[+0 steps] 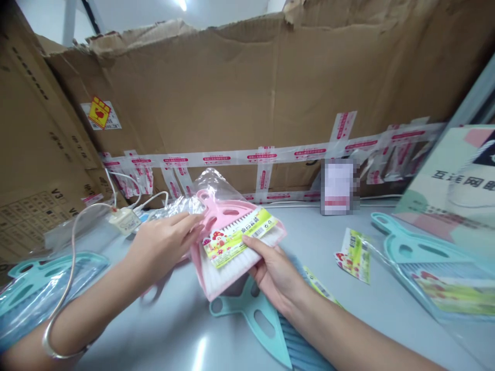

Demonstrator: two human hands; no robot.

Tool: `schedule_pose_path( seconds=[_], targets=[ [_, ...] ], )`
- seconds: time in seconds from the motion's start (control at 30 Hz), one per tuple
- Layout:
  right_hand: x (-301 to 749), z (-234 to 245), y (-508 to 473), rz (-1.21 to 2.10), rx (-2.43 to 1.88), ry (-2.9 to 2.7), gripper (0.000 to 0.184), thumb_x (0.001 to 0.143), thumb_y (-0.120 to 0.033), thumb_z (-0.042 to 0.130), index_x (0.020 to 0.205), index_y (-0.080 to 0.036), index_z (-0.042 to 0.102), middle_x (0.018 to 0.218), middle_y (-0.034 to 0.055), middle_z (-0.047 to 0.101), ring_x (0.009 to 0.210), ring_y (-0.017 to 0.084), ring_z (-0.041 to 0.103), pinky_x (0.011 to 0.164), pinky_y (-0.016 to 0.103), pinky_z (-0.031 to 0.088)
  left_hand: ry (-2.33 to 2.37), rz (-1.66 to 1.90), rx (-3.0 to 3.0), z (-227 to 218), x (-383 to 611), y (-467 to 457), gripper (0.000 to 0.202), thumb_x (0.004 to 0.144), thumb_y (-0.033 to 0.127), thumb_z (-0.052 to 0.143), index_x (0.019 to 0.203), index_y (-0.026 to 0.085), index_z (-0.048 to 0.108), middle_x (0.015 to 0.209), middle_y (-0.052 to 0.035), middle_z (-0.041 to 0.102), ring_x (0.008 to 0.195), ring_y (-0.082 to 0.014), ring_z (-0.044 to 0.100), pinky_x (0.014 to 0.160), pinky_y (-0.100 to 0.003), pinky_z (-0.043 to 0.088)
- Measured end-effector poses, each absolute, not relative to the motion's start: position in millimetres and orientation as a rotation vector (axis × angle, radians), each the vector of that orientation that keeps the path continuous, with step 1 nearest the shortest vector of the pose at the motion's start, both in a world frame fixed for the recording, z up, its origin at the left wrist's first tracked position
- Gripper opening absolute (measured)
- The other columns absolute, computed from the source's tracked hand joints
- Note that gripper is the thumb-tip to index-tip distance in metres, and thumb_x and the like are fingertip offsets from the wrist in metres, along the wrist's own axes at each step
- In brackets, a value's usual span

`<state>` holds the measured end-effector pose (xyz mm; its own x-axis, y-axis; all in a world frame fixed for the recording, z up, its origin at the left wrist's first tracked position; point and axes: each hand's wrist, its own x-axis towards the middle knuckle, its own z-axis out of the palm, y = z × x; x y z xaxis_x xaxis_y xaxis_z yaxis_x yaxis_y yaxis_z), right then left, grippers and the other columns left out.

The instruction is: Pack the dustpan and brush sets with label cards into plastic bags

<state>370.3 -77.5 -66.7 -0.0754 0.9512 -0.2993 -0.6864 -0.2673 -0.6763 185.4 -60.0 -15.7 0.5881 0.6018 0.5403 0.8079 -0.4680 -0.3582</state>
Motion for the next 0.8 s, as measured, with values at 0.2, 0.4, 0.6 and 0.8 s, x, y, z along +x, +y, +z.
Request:
schedule_pose_path(
  seconds=[0.2, 0.4, 0.6, 0.8],
  targets=[
    [368.4, -69.4, -78.9, 1.698, -0.840, -0.465, 0.058, 0.069, -0.011, 0.070, 0.123, -0.018, 0.050, 0.099, 0.0065, 0.070, 0.083, 0.019, 0.068, 0.071, 0.026, 0.058, -1.154, -0.416, -2.254, -17.1, 190.0, -55.9, 0.021, 0.089, 0.028, 0.045, 0.080, 0.017, 0.061, 0.069, -0.0025, 0.062, 0.049, -0.0114, 0.052, 0.041, -0.027, 0.017],
    [366.2, -69.0, -84.6, 1.768, -0.858, -0.533, 0.062, 0.070, -0.012, 0.069, 0.127, -0.016, 0.046, 0.101, 0.0088, 0.069, 0.087, 0.020, 0.067, 0.075, 0.028, 0.056, -1.172, -0.320, -2.266, -13.7, 207.7, -42.0, 0.011, 0.083, 0.015, 0.047, 0.077, 0.015, 0.056, 0.071, -0.0041, 0.059, 0.053, -0.0144, 0.054, 0.040, -0.027, 0.018],
    [365.3, -70.2, -84.0, 1.819, -0.835, -0.528, 0.054, 0.068, -0.005, 0.065, 0.120, -0.013, 0.052, 0.089, 0.0065, 0.071, 0.078, 0.018, 0.068, 0.070, 0.026, 0.057, -0.866, -0.459, -2.253, -21.3, 222.0, -45.5, 0.019, 0.078, 0.003, 0.040, 0.071, 0.016, 0.052, 0.061, -0.0020, 0.052, 0.051, -0.0145, 0.051, 0.039, -0.028, 0.022],
    [365.8, -72.1, -82.3, 1.811, -0.796, -0.476, 0.049, 0.069, -0.003, 0.062, 0.116, -0.013, 0.055, 0.083, 0.0047, 0.071, 0.069, 0.015, 0.068, 0.061, 0.021, 0.057, -0.665, -0.545, -2.245, -27.4, 218.6, -53.4, 0.020, 0.080, 0.004, 0.039, 0.068, 0.017, 0.049, 0.061, -0.0007, 0.051, 0.050, -0.0135, 0.047, 0.041, -0.027, 0.029]
  ],
)
